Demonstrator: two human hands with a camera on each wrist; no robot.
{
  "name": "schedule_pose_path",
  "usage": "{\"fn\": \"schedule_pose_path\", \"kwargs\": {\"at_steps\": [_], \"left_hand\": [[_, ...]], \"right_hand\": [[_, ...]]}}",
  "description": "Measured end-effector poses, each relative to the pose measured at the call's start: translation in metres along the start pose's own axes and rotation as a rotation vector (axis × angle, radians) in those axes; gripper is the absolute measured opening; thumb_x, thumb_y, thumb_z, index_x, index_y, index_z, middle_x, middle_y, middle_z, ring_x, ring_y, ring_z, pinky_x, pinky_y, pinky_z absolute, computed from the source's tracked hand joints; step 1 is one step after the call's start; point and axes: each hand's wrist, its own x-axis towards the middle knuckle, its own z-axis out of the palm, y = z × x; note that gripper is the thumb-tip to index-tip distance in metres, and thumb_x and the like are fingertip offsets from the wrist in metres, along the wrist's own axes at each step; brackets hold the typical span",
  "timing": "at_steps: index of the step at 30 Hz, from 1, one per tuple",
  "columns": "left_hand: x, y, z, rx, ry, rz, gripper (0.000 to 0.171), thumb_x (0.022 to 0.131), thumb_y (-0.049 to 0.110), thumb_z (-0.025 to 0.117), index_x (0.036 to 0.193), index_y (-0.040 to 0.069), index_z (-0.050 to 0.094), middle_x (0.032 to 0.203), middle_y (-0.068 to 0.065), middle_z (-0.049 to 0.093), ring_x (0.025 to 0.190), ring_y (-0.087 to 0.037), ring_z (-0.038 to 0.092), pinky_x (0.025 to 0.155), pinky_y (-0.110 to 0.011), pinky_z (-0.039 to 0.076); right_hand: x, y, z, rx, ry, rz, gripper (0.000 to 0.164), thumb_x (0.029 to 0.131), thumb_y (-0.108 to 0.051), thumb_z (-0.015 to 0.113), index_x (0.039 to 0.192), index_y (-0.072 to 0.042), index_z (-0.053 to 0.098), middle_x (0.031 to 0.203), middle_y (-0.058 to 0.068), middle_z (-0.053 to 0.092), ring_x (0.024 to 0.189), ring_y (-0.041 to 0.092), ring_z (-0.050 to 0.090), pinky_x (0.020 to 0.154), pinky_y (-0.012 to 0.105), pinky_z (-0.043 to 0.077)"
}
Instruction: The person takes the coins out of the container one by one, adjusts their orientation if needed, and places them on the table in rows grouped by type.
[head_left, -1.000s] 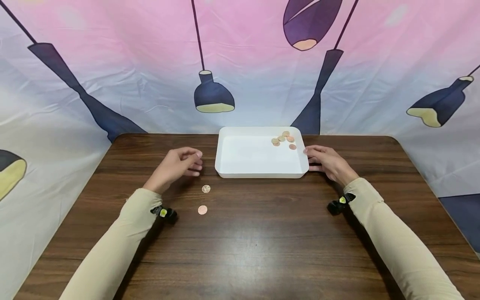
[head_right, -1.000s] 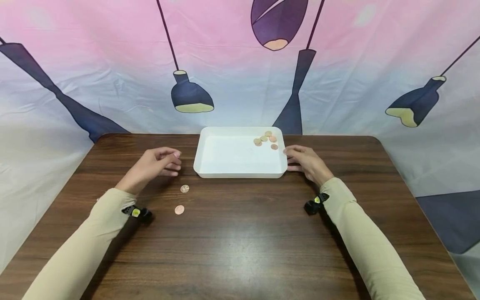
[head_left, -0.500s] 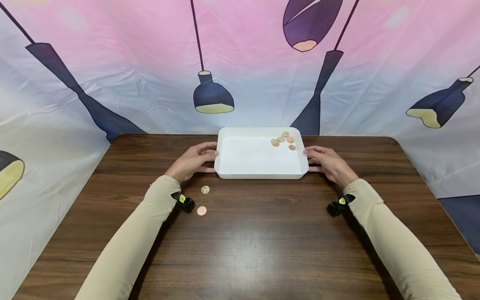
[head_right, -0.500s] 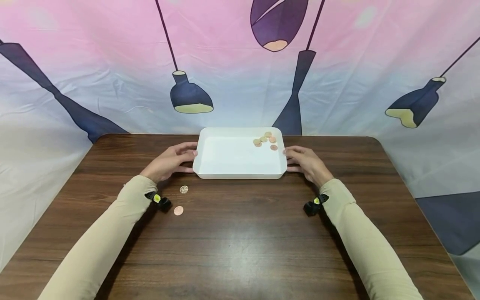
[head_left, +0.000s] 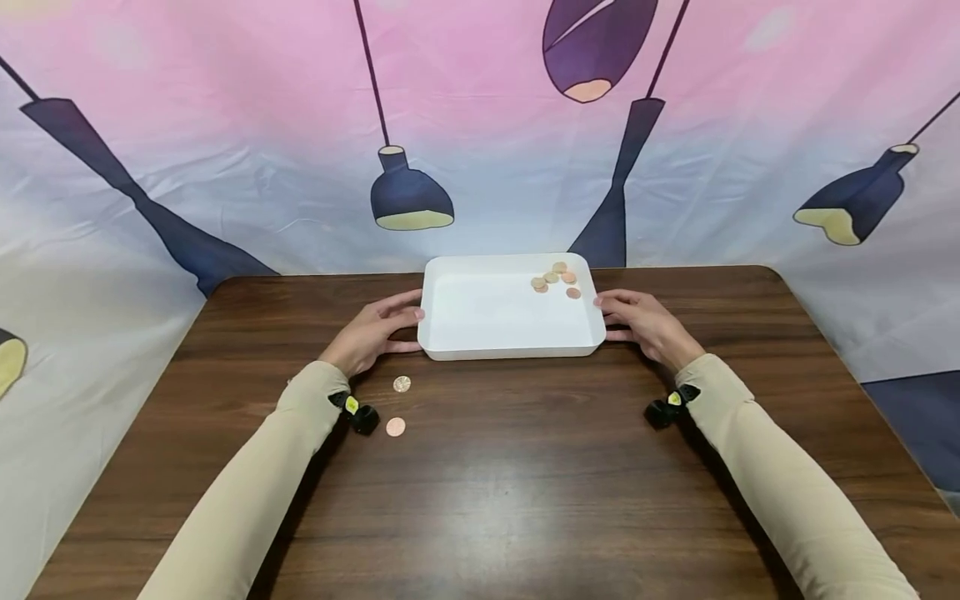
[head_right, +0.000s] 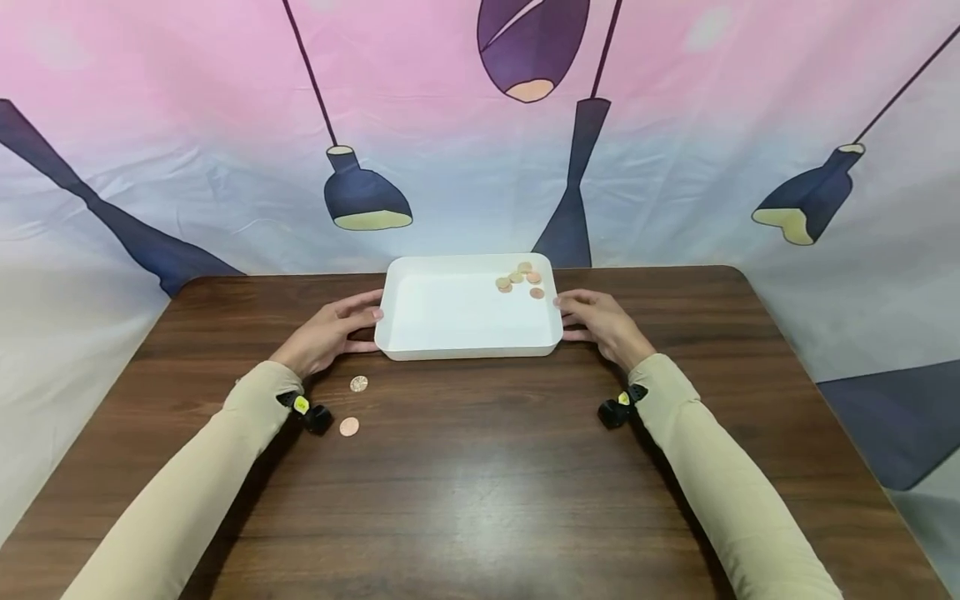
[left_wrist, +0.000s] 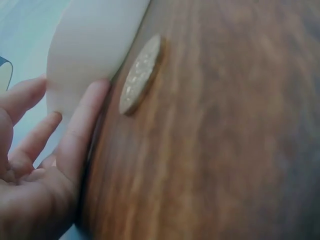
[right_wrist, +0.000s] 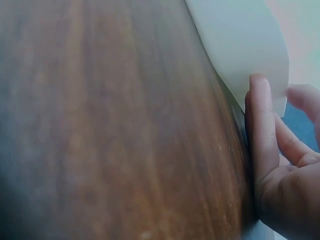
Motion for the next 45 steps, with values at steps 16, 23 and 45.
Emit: {"fn": "schedule_pose_path", "kwargs": {"at_steps": [16, 23, 45], "left_hand": [[-0.003, -0.007, 0.002, -0.006, 0.020, 0.004, 0.061, 0.110, 0.024, 0.062, 0.165, 0.018, 0.039, 0.152, -0.017, 0.050, 0.132, -0.031, 0.058, 0.099, -0.040, 0.064], [-0.007, -0.007, -0.003, 0.014, 0.033, 0.001, 0.063, 0.110, 0.026, 0.062, 0.166, 0.016, 0.037, 0.155, -0.020, 0.048, 0.135, -0.033, 0.055, 0.098, -0.039, 0.065], [-0.005, -0.001, 0.004, 0.002, 0.033, 0.001, 0.060, 0.109, 0.024, 0.064, 0.164, 0.014, 0.041, 0.156, -0.017, 0.048, 0.135, -0.033, 0.056, 0.096, -0.039, 0.065]], "right_hand": [[-0.026, -0.043, 0.014, -0.342, 0.091, -0.186, 0.052, 0.112, -0.028, 0.055, 0.153, 0.003, 0.046, 0.141, 0.025, 0.054, 0.112, 0.033, 0.061, 0.083, 0.036, 0.067], [-0.006, -0.071, 0.038, -0.850, 0.055, -0.357, 0.029, 0.108, -0.013, 0.061, 0.131, 0.003, 0.068, 0.115, 0.020, 0.072, 0.098, 0.032, 0.067, 0.079, 0.040, 0.055], [0.020, -0.053, 0.082, -1.226, 0.002, -0.412, 0.025, 0.103, 0.009, 0.056, 0.099, -0.001, 0.079, 0.107, 0.017, 0.076, 0.094, 0.029, 0.065, 0.079, 0.040, 0.058]]}}
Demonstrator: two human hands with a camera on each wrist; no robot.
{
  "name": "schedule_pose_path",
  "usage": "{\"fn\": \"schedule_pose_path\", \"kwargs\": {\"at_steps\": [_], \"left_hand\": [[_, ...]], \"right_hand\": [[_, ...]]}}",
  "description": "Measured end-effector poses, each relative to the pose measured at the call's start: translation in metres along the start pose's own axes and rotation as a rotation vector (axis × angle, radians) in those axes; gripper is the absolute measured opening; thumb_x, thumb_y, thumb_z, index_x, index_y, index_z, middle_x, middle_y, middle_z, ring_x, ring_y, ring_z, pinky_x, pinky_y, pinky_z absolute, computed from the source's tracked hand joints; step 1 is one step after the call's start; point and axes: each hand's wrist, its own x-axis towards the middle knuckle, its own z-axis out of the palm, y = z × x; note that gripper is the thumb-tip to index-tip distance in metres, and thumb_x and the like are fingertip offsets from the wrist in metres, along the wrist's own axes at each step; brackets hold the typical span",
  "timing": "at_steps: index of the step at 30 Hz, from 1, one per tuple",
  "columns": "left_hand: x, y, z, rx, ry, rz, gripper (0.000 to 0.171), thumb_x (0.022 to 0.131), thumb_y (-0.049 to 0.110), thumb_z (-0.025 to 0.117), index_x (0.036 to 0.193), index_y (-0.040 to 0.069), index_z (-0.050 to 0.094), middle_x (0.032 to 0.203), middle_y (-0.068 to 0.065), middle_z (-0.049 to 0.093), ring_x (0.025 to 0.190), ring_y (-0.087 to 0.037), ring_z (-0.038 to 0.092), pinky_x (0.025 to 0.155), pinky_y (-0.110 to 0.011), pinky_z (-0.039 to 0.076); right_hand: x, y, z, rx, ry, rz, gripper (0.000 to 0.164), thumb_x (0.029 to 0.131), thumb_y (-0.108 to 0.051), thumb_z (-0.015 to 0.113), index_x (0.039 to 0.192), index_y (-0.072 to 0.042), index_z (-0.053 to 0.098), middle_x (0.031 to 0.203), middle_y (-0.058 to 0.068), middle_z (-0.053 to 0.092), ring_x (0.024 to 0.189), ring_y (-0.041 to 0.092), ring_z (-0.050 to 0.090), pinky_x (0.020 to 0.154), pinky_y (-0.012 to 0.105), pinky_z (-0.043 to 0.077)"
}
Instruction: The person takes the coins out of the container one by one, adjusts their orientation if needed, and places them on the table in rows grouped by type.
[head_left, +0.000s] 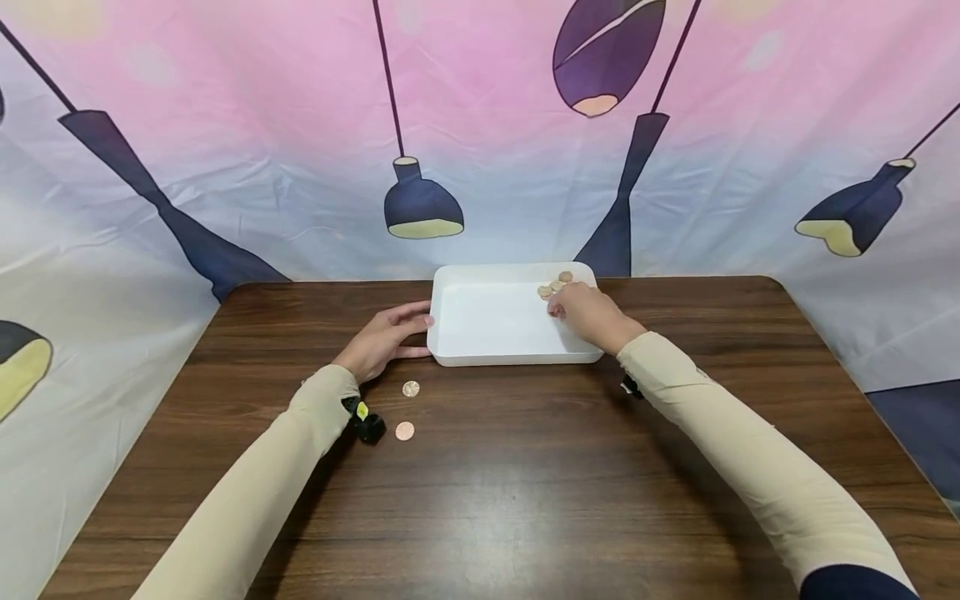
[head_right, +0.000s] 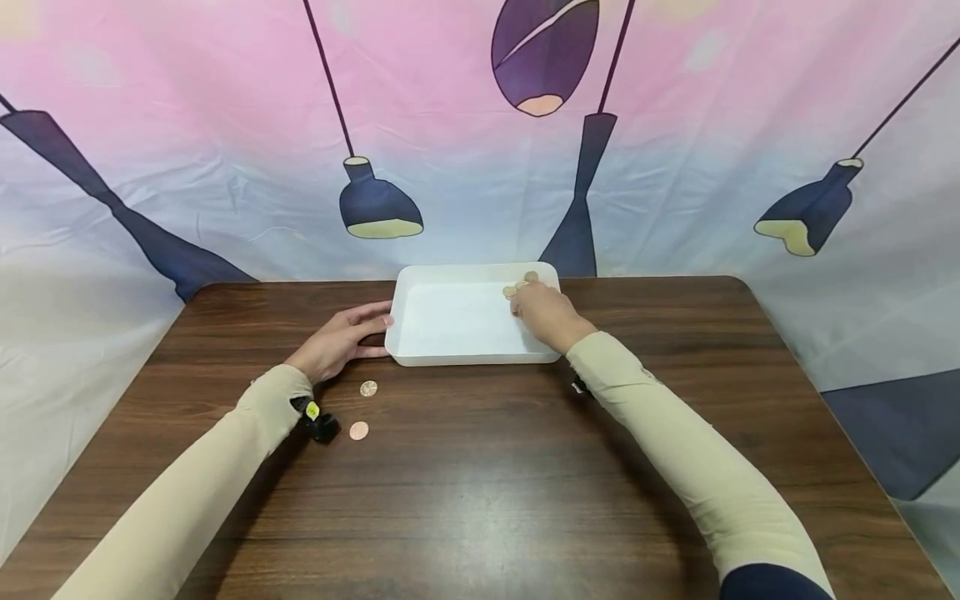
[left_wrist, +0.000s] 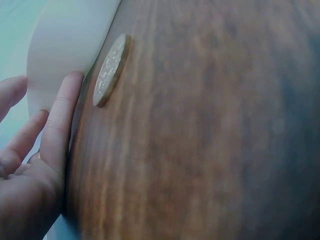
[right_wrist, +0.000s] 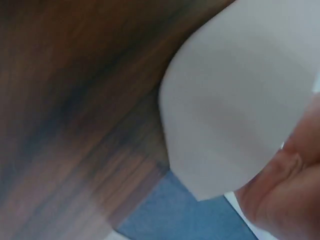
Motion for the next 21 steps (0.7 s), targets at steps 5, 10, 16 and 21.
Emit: {"fn": "schedule_pose_path", "kwargs": {"at_steps": [5, 10, 16, 21], "left_hand": [[0.001, -0.002, -0.001, 0.000, -0.001, 0.000, 0.061, 0.109, 0.026, 0.064, 0.164, 0.015, 0.041, 0.157, -0.016, 0.048, 0.137, -0.034, 0.055, 0.096, -0.039, 0.065], [0.001, -0.002, -0.003, 0.000, 0.005, -0.006, 0.061, 0.109, 0.026, 0.063, 0.164, 0.015, 0.040, 0.158, -0.014, 0.047, 0.137, -0.033, 0.055, 0.097, -0.039, 0.065], [0.001, -0.001, -0.002, -0.001, 0.004, -0.007, 0.061, 0.109, 0.027, 0.063, 0.164, 0.015, 0.041, 0.159, -0.014, 0.046, 0.137, -0.033, 0.055, 0.097, -0.038, 0.065], [0.000, -0.001, 0.002, 0.000, 0.011, -0.012, 0.060, 0.109, 0.027, 0.064, 0.163, 0.015, 0.042, 0.158, -0.013, 0.047, 0.134, -0.032, 0.057, 0.095, -0.036, 0.065]], "right_hand": [[-0.001, -0.002, 0.006, 0.173, -0.015, -0.109, 0.027, 0.097, 0.013, 0.062, 0.111, -0.002, 0.081, 0.113, 0.012, 0.078, 0.110, 0.026, 0.067, 0.091, 0.039, 0.058], [-0.001, -0.004, 0.009, 0.261, 0.015, -0.123, 0.024, 0.095, 0.011, 0.066, 0.113, 0.000, 0.078, 0.104, 0.014, 0.075, 0.095, 0.026, 0.064, 0.077, 0.031, 0.053], [-0.004, 0.000, 0.015, 0.356, 0.007, -0.019, 0.040, 0.095, 0.005, 0.071, 0.134, 0.003, 0.064, 0.107, 0.017, 0.068, 0.083, 0.026, 0.061, 0.066, 0.029, 0.048], [-0.004, 0.003, 0.021, 0.354, -0.015, 0.016, 0.052, 0.095, 0.000, 0.074, 0.144, 0.003, 0.056, 0.112, 0.017, 0.066, 0.090, 0.026, 0.062, 0.083, 0.036, 0.051]]}}
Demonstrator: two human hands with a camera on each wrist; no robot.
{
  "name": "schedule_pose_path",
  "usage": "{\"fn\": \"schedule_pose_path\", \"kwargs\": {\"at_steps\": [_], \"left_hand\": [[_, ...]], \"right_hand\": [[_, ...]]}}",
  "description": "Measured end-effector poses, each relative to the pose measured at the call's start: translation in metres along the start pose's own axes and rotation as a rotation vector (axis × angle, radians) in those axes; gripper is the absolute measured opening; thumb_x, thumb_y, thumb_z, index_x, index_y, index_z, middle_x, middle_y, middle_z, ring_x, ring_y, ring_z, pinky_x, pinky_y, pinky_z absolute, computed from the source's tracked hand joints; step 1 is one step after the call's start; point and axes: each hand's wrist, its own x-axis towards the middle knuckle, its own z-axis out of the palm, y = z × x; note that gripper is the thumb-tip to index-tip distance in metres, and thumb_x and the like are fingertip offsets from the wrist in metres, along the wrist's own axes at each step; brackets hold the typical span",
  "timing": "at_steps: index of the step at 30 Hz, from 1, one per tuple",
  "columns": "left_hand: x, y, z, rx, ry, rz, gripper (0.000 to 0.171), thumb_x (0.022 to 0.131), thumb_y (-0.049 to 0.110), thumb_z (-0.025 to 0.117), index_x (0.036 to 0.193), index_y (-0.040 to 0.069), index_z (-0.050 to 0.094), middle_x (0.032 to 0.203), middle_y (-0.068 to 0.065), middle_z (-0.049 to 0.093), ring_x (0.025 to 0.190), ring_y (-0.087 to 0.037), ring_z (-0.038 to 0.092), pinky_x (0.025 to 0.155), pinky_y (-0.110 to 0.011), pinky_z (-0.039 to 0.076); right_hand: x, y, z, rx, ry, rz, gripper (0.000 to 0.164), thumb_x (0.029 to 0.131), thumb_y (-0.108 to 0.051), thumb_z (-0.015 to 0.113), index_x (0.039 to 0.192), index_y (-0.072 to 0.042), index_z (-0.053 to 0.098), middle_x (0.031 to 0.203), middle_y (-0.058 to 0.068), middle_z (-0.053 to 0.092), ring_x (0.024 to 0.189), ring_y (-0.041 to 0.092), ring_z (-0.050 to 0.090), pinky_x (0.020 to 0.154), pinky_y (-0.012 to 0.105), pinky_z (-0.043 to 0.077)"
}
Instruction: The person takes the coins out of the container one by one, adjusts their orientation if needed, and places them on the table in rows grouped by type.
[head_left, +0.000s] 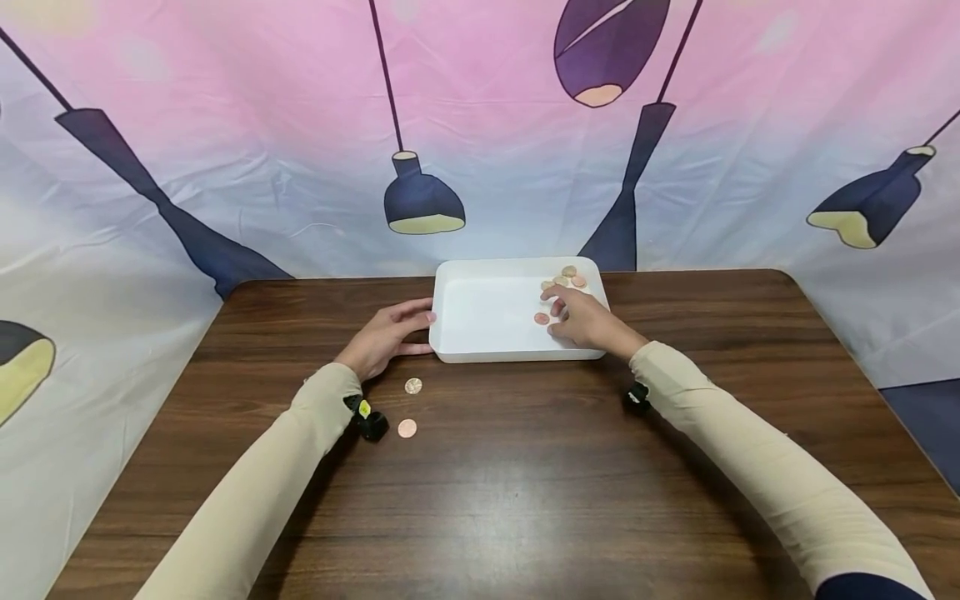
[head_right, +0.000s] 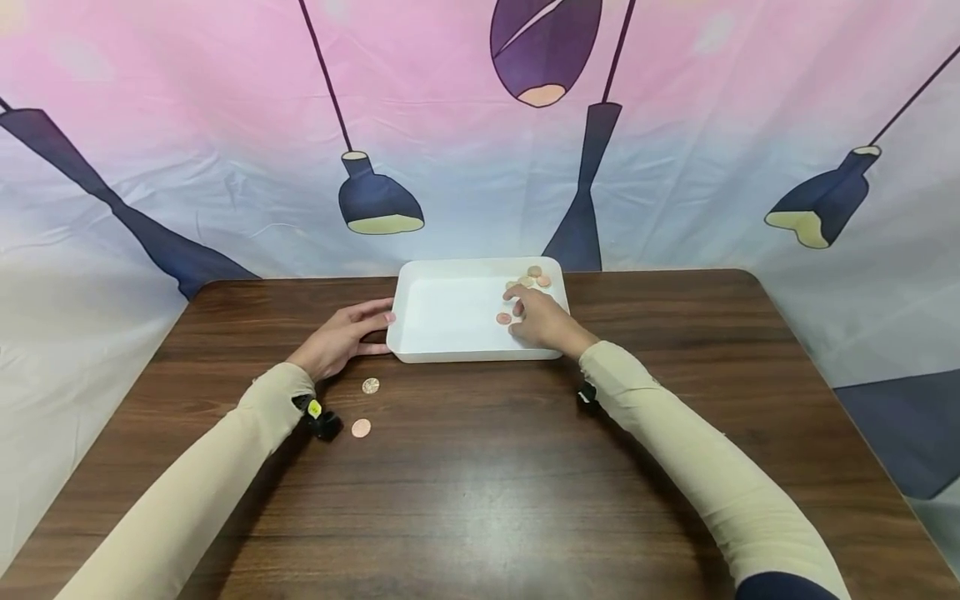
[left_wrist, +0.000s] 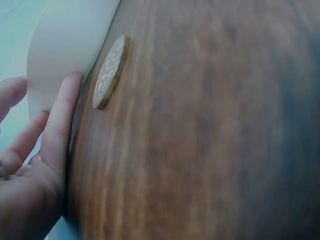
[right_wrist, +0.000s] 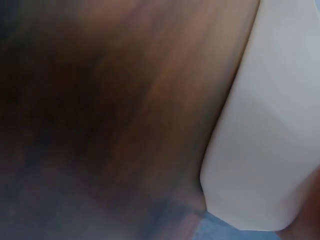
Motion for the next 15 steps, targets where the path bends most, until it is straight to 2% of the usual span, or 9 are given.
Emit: {"fn": "schedule_pose_path", "kwargs": {"at_steps": [3, 9, 15], "left_hand": [[-0.0004, -0.0011, 0.0011, 0.009, -0.001, -0.009, 0.060, 0.109, 0.028, 0.064, 0.163, 0.015, 0.042, 0.159, -0.013, 0.046, 0.133, -0.031, 0.058, 0.095, -0.036, 0.066], [-0.0019, -0.0023, 0.0011, 0.028, 0.007, -0.007, 0.059, 0.109, 0.028, 0.063, 0.164, 0.016, 0.041, 0.159, -0.013, 0.046, 0.133, -0.030, 0.057, 0.095, -0.035, 0.066], [-0.0014, -0.0005, 0.0004, 0.036, 0.000, 0.011, 0.060, 0.109, 0.029, 0.063, 0.164, 0.016, 0.041, 0.156, -0.014, 0.049, 0.132, -0.030, 0.058, 0.096, -0.036, 0.065]], "right_hand": [[0.0006, 0.0014, 0.0012, 0.013, -0.021, 0.017, 0.046, 0.095, 0.000, 0.073, 0.138, 0.001, 0.060, 0.109, 0.016, 0.066, 0.090, 0.027, 0.060, 0.083, 0.036, 0.050], [0.0016, 0.0007, 0.0006, 0.075, -0.046, 0.035, 0.031, 0.095, -0.002, 0.074, 0.126, -0.003, 0.069, 0.103, 0.012, 0.064, 0.092, 0.026, 0.057, 0.075, 0.030, 0.046], [0.0041, 0.0018, -0.0015, 0.148, -0.062, 0.069, 0.023, 0.098, -0.004, 0.073, 0.121, -0.006, 0.071, 0.100, 0.010, 0.060, 0.072, 0.018, 0.049, 0.059, 0.025, 0.041]]}}
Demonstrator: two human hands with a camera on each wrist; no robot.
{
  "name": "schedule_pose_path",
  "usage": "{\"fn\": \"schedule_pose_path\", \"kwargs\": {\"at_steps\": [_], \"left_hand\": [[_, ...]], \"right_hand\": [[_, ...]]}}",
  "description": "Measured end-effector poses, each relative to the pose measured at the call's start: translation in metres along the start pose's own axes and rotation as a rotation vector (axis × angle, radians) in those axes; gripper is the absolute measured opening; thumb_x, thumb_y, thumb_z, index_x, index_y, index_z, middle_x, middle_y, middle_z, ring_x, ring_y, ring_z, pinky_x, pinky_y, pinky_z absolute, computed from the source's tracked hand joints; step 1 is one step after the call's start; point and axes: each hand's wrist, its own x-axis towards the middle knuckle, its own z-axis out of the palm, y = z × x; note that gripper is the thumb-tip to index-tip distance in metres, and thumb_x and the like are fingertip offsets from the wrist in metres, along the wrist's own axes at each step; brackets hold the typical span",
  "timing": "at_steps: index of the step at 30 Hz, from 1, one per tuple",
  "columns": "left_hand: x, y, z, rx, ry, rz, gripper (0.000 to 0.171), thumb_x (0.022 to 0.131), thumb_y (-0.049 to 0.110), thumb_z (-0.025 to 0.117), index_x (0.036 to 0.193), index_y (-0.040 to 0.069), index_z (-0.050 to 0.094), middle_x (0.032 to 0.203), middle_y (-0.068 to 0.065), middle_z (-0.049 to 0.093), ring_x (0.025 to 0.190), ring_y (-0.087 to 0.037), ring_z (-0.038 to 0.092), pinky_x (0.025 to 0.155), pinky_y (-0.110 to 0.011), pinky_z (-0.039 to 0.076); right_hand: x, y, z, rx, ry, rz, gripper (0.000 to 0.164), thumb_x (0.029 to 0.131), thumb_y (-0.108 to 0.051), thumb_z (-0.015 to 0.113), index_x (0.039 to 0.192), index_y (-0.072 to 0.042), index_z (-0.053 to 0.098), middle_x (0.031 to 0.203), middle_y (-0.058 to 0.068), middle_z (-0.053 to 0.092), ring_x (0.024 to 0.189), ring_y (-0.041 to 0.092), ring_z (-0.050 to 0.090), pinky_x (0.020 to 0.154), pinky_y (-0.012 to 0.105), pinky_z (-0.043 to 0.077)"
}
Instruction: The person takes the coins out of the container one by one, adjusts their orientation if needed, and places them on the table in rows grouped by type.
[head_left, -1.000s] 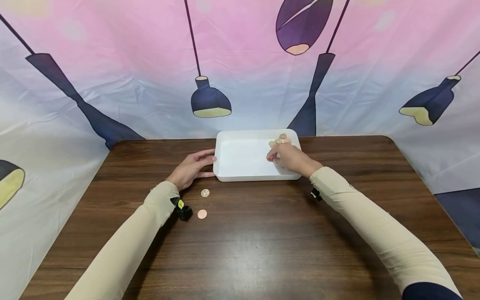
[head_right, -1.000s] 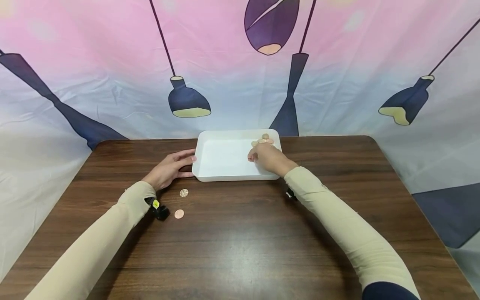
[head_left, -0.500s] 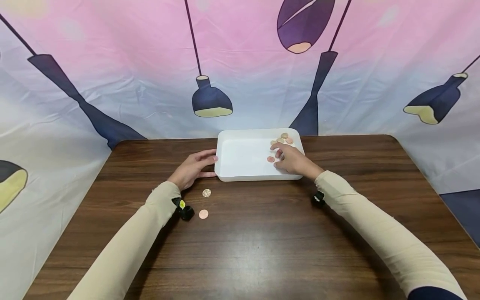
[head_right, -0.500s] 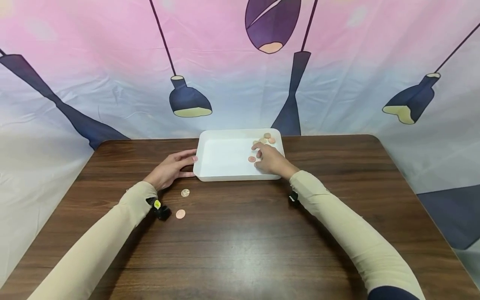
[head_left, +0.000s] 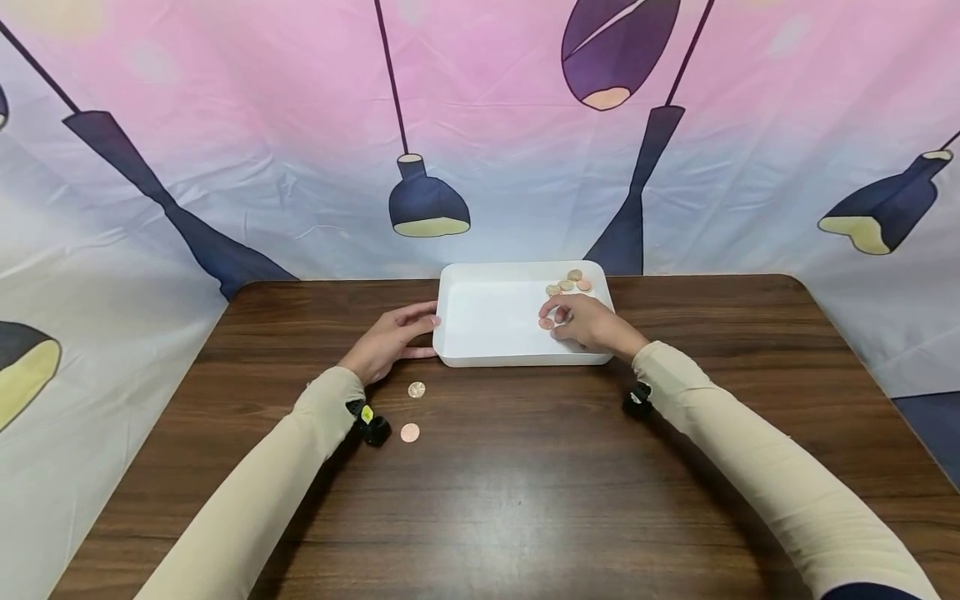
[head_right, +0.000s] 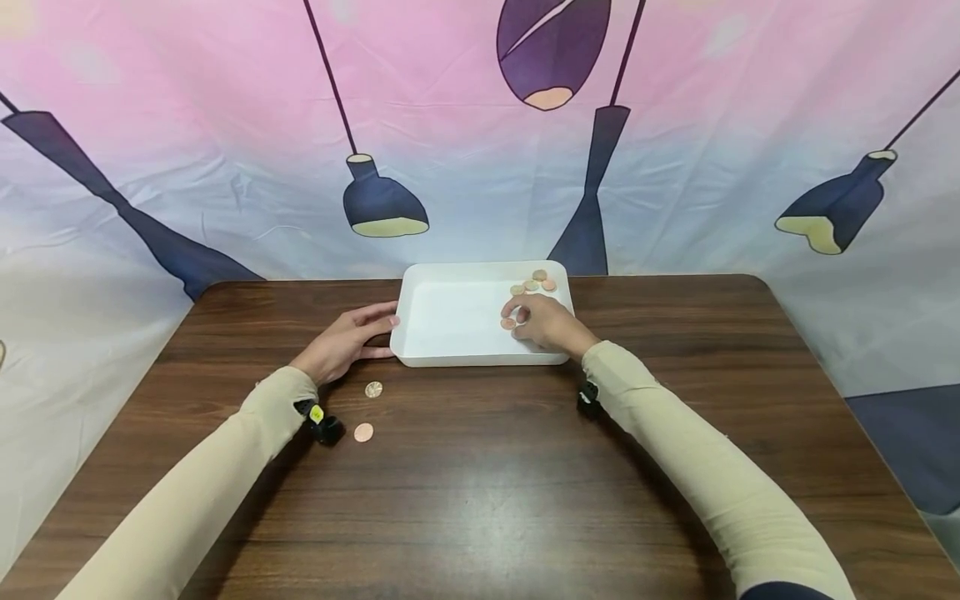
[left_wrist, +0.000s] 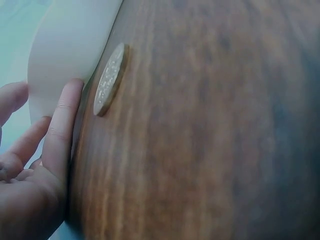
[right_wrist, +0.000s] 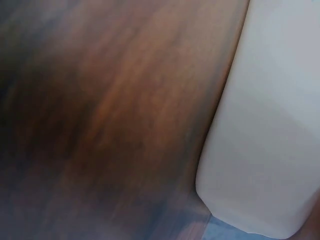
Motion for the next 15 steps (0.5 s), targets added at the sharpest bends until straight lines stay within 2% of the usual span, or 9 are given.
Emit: {"fn": "schedule_pose_path", "kwargs": {"at_steps": [4, 10, 15], "left_hand": [[-0.0005, 0.0006, 0.0016, 0.002, -0.001, -0.008, 0.060, 0.110, 0.028, 0.062, 0.164, 0.015, 0.041, 0.157, -0.014, 0.047, 0.131, -0.028, 0.058, 0.095, -0.035, 0.066], [-0.0013, 0.0009, 0.0024, -0.004, 0.003, -0.018, 0.060, 0.110, 0.027, 0.062, 0.164, 0.015, 0.040, 0.157, -0.015, 0.048, 0.131, -0.029, 0.058, 0.095, -0.034, 0.065], [0.0000, 0.0018, 0.0017, -0.016, 0.012, -0.019, 0.060, 0.109, 0.027, 0.064, 0.164, 0.014, 0.041, 0.160, -0.014, 0.046, 0.132, -0.029, 0.058, 0.096, -0.035, 0.065]], "right_hand": [[-0.0010, 0.0017, 0.0000, 0.027, -0.007, 0.008, 0.016, 0.100, -0.009, 0.073, 0.115, -0.007, 0.071, 0.100, 0.008, 0.058, 0.066, 0.015, 0.047, 0.056, 0.023, 0.040], [-0.0009, 0.0033, 0.0027, -0.068, 0.025, -0.096, 0.017, 0.095, 0.002, 0.072, 0.108, -0.005, 0.064, 0.100, 0.009, 0.060, 0.087, 0.021, 0.055, 0.075, 0.029, 0.045], [-0.0018, 0.0023, 0.0045, -0.130, 0.052, -0.147, 0.019, 0.096, 0.001, 0.071, 0.111, -0.006, 0.062, 0.100, 0.013, 0.067, 0.084, 0.025, 0.059, 0.076, 0.034, 0.049]]}}
